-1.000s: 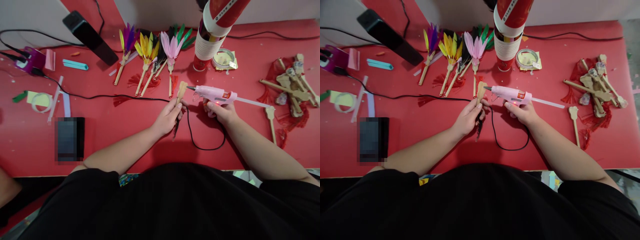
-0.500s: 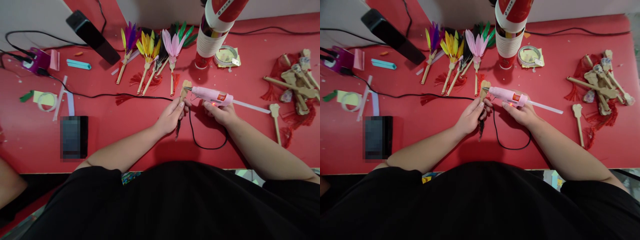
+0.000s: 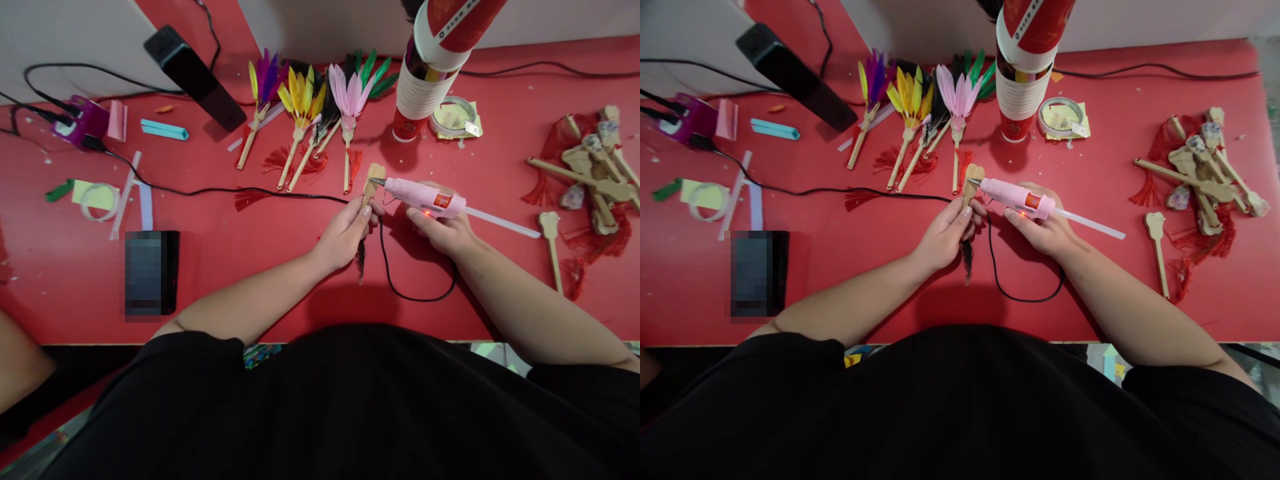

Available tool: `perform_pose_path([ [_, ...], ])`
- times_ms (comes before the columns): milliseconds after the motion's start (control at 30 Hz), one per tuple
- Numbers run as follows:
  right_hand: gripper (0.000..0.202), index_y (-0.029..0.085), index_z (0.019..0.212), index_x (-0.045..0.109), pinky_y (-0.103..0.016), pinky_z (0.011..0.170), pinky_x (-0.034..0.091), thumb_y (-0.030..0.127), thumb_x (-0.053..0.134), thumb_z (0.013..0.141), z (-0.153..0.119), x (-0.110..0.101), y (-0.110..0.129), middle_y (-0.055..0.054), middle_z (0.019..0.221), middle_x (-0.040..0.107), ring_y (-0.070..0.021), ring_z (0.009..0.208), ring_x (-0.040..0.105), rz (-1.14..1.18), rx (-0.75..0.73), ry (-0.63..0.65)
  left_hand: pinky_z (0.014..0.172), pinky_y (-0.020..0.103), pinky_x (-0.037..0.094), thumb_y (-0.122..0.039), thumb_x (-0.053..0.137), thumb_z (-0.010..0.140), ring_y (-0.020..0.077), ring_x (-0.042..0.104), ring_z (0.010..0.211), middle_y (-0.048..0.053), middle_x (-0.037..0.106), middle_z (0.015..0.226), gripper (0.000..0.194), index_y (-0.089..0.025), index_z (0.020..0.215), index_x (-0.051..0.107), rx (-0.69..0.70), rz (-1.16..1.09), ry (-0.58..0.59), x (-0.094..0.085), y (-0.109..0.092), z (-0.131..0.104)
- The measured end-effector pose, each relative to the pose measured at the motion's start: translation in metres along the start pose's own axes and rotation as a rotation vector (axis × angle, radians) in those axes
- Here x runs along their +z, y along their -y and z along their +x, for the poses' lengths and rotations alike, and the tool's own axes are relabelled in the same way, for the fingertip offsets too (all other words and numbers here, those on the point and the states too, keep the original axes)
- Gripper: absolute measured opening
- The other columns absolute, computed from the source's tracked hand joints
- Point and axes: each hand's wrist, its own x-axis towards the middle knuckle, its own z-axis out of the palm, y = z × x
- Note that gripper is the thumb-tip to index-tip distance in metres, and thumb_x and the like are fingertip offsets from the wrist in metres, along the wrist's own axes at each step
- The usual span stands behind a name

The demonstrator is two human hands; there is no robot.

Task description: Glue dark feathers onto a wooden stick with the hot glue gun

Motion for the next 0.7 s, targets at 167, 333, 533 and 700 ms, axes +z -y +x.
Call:
perform_pose_path([
  [167, 0.061, 0.028, 0.091, 0.077, -0.049, 0.085, 0.068, 0.087, 0.083, 0.104, 0.004, -0.001, 0.012, -0.007, 0.087, 0.07, -0.0289, 0.084, 0.071, -0.069, -0.059, 0.055, 0.075, 0.033, 0.049, -0.072, 0.068, 0.121, 0.0167, 0.053, 0.076, 0.003, 0.066, 0.095, 0.051, -0.022, 0.115, 0.072, -0.019, 0.042, -0.023, 0.001, -0.002, 0.0],
  [333, 0.062, 0.029, 0.094, 0.077, -0.044, 0.072, 0.061, 0.09, 0.084, 0.1, 0.005, 0.0, 0.012, -0.006, 0.086, 0.071, -0.0266, 0.078, 0.063, -0.081, -0.046, 0.036, 0.075, 0.033, 0.048, -0.067, 0.067, 0.123, 0.0167, 0.053, 0.077, 0.003, 0.064, 0.094, 0.047, -0.021, 0.116, 0.072, 0.011, 0.044, -0.021, 0.0, 0.0, 0.0],
  [533, 0.062, 0.03, 0.095, 0.078, -0.042, 0.067, 0.055, 0.091, 0.089, 0.095, 0.004, 0.003, 0.013, -0.006, 0.086, 0.071, -0.0261, 0.077, 0.062, -0.036, -0.023, 0.033, 0.074, 0.031, 0.048, -0.065, 0.067, 0.123, 0.0165, 0.054, 0.079, 0.003, 0.065, 0.097, 0.045, -0.021, 0.116, 0.072, 0.015, 0.048, -0.02, -0.001, 0.002, 0.0],
  [700, 0.059, 0.029, 0.092, 0.077, -0.04, 0.063, 0.054, 0.088, 0.086, 0.1, 0.004, 0.002, 0.012, -0.005, 0.084, 0.069, -0.0247, 0.074, 0.06, -0.054, -0.042, 0.016, 0.074, 0.031, 0.049, -0.067, 0.068, 0.123, 0.0168, 0.054, 0.079, 0.003, 0.065, 0.096, 0.047, -0.021, 0.115, 0.073, -0.019, 0.054, -0.041, 0.0, 0.001, 0.0],
])
